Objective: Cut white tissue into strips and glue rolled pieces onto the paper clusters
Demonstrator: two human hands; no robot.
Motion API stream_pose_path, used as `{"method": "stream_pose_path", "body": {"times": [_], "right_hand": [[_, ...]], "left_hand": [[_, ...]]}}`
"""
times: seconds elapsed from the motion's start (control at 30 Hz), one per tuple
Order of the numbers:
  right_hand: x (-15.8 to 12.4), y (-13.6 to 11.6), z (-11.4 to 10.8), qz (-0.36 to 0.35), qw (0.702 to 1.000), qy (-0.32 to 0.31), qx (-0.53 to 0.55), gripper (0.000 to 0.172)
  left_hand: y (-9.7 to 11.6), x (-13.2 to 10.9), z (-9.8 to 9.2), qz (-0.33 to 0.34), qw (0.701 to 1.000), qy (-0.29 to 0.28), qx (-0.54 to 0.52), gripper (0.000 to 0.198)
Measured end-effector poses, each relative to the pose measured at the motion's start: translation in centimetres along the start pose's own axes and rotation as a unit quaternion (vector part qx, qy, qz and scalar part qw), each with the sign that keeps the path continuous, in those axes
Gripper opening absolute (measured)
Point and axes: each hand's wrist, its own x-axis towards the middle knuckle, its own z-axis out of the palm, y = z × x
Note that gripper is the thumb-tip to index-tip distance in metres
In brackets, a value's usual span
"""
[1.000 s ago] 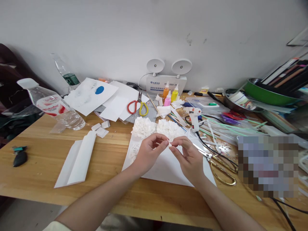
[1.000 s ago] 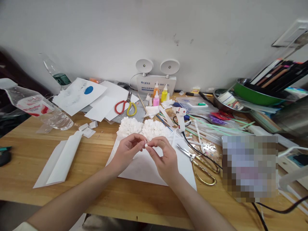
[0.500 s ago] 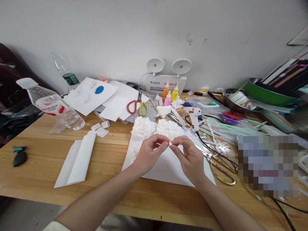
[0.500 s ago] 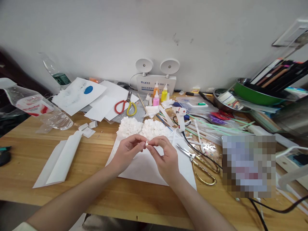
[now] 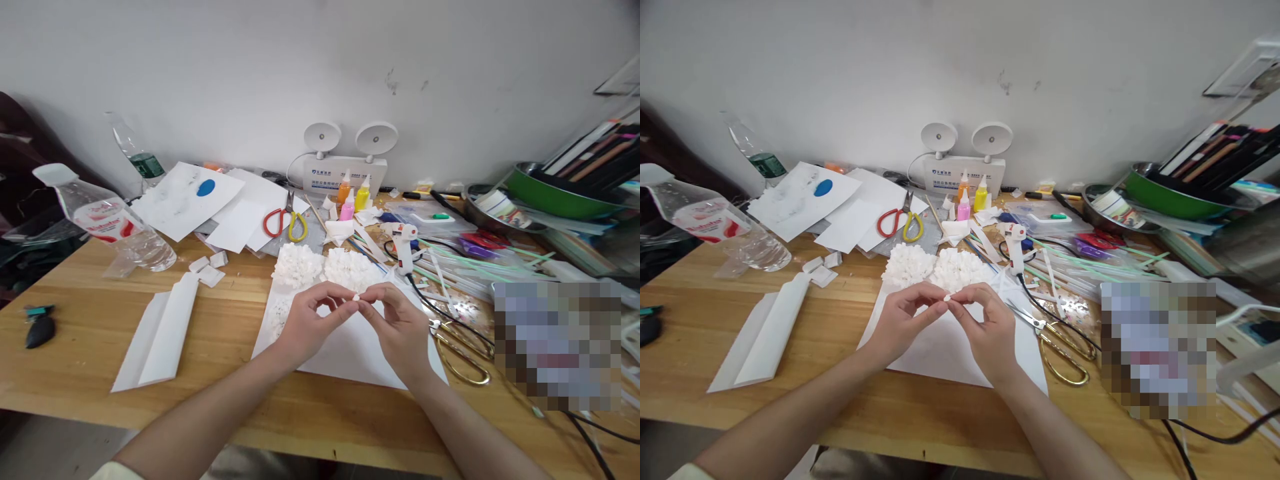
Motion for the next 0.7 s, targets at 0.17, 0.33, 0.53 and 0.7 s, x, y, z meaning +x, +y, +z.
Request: {"method": "stream_pose_path", "body": {"times": [0.17,0.33,0.53,0.7], "right_hand": [[0.3,-0.1,-0.2,0.010,0.999,-0.037,0.039,0.006],[0.4,0.0,-0.3,-0.005,0.998,-0.047,0.047,0.006],[2.0,1.7,-1.9,0.049,0.991,0.106,-0.065,0.013],[3.5,4.7,-3.1,0.076,0.970,0.080,-0.216,0.024]], "left_hand": [[0.1,0.2,-0.2,-0.020,0.999,-0.012,-0.037,0.010],[0.1,0.3,-0.4,-0.035,0.998,-0.012,-0.046,0.010],[0.6,0.4,-0.5,-0.055,0.997,0.036,-0.025,0.014],[0.4,0.4,-0.9,-0.041,0.997,0.046,-0.037,0.016]]}}
